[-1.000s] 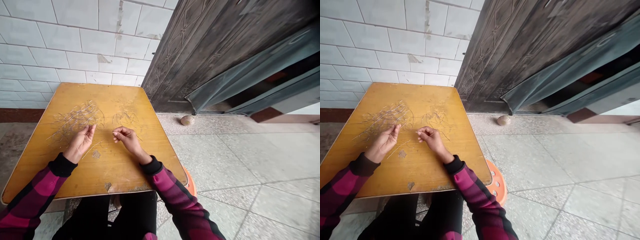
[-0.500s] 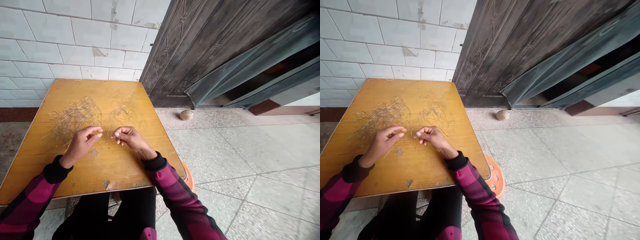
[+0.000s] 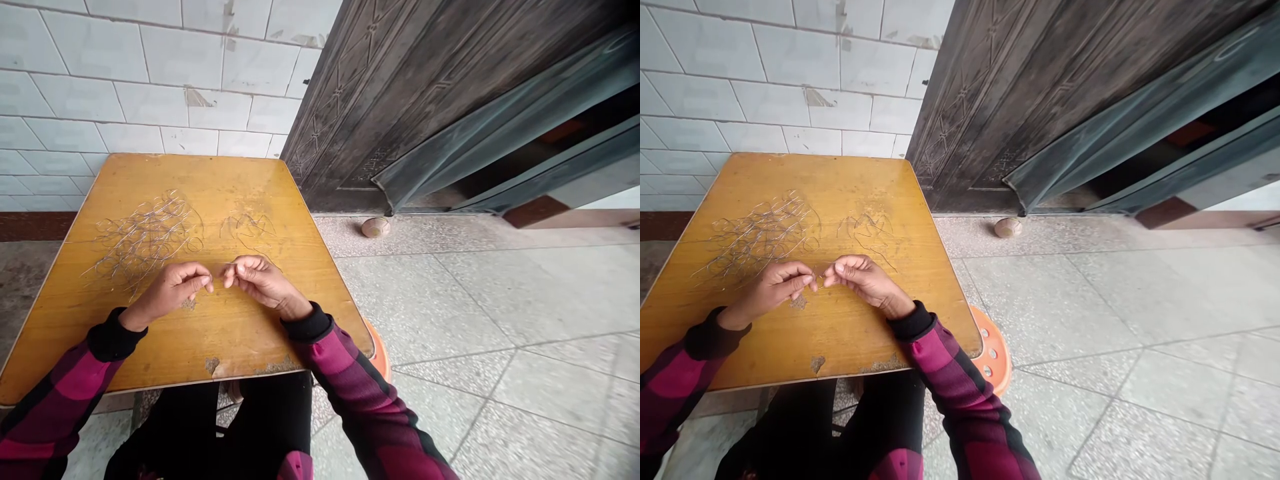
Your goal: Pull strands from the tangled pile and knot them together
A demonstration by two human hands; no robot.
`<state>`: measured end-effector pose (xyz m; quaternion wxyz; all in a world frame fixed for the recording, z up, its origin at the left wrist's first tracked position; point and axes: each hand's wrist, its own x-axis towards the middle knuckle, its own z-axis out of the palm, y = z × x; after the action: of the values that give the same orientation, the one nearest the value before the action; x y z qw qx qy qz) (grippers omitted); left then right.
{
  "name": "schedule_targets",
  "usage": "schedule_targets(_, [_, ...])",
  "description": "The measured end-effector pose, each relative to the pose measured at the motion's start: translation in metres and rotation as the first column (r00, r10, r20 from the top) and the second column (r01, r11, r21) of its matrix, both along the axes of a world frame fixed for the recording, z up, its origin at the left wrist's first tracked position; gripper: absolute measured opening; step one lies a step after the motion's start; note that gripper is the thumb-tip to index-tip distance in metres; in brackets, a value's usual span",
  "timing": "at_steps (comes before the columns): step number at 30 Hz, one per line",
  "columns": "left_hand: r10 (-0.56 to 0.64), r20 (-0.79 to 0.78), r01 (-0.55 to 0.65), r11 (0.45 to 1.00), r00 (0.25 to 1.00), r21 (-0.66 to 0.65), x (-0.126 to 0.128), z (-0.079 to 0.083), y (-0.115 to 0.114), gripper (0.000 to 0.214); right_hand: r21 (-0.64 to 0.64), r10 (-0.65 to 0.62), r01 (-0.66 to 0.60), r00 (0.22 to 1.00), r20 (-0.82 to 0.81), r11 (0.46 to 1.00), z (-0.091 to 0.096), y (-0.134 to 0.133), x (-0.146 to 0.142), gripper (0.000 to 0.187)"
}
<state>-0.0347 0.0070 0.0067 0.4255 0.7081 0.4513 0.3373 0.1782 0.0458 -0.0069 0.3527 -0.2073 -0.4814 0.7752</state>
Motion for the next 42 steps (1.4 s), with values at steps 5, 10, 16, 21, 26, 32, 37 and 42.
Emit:
schedule_targets(5, [-0.008,0.119,0.018,0.996,0.993,-0.083,-0.003,-0.001,0.001,0.022,0.078,0.008,-0.004,0.999,-0.051,0.997,0.002,0.000,0.003,0.025])
schedule_targets(10, [-0.043,0.015,0.043,0.998,0.999,-0.034,-0.003,0.006,0.001,0.026,0.184,-0.041,0.036,0.999,0.025,0.982,0.001,0.005,0.015,0.027])
schedule_targets(16, [-0.205,-0.089,0.191,0.972,0.975,-0.139,-0.002,0.011,0.001,0.028,0.334,0.046,-0.269,0.836,0.547,0.904,0.024,0.017,0.049,0.032])
schedule_targets(21, [-0.185,-0.023,0.168,0.933,0.983,-0.320,0.002,0.006,0.002,0.025,0.445,-0.111,-0.343,0.676,0.728,0.827,0.033,0.023,0.066,0.029])
schedule_targets(26, [-0.169,-0.071,0.130,0.917,0.983,-0.378,0.002,0.012,0.003,0.024,0.440,-0.173,-0.351,0.585,0.792,0.827,0.028,0.024,0.078,0.021])
schedule_targets(32, [-0.215,-0.187,0.146,0.934,0.958,-0.326,-0.002,0.017,0.005,0.022,0.482,-0.243,-0.387,0.524,0.816,0.786,0.021,0.032,0.088,0.021])
schedule_targets(37, [-0.207,-0.276,0.141,0.960,0.939,-0.241,-0.001,0.008,0.006,0.024,0.660,-0.525,-0.476,0.399,0.751,0.581,0.015,0.026,0.063,0.018])
schedule_targets(42, [-0.173,-0.272,0.122,0.973,0.947,-0.195,0.001,0.004,0.006,0.021,0.857,-0.575,-0.301,0.643,0.507,0.418,0.014,0.004,0.031,0.029])
